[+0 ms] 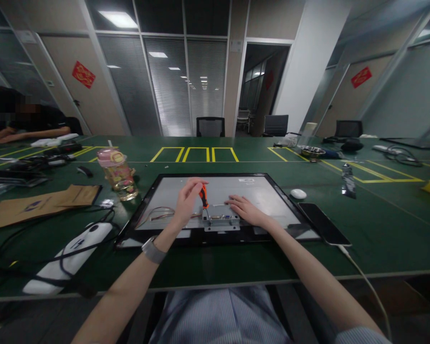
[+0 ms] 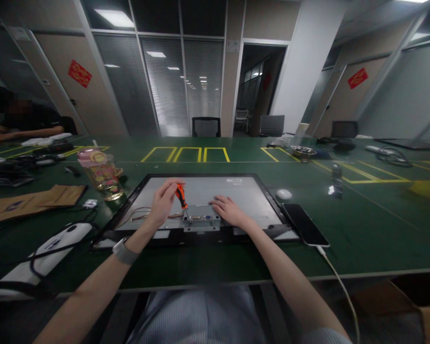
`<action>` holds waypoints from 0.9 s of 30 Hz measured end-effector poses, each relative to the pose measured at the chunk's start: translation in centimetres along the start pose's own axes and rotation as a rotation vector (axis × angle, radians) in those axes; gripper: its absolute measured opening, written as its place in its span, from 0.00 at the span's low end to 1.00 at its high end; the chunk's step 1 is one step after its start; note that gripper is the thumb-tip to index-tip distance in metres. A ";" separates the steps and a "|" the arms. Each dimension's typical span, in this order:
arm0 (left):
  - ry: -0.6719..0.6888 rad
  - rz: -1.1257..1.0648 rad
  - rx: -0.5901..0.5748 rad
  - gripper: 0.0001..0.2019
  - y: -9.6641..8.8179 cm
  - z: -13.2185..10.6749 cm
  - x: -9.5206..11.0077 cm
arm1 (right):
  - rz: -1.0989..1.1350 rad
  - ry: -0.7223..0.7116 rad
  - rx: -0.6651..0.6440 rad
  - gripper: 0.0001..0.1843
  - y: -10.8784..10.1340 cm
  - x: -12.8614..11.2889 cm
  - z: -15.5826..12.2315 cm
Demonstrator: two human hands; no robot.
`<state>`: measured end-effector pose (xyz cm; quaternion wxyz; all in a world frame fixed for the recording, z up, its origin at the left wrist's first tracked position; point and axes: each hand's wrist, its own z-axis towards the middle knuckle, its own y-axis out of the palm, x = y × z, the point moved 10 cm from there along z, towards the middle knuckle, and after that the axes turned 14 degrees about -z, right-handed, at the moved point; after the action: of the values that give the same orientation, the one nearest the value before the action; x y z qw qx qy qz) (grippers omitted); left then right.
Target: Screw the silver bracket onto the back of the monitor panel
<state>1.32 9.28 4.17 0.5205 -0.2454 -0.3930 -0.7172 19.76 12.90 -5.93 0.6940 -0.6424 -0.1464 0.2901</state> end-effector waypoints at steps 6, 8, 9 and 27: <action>0.059 0.109 0.011 0.10 0.0 0.0 0.8 | 0.014 -0.001 -0.008 0.28 0.0 0.0 0.0; 0.008 0.016 -0.009 0.11 0.2 0.0 0.2 | 0.011 -0.004 -0.007 0.28 -0.1 -0.1 0.0; -0.023 -0.044 -0.022 0.12 0.3 0.0 -0.2 | 0.009 -0.004 -0.006 0.28 -0.2 -0.1 0.0; -0.049 -0.123 -0.040 0.14 0.8 -0.2 -0.5 | -0.011 0.004 -0.008 0.27 -0.2 -0.2 0.0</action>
<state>2.23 9.25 3.95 0.4606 -0.2483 -0.4057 -0.7494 19.71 12.77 -5.70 0.6933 -0.6450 -0.1498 0.2843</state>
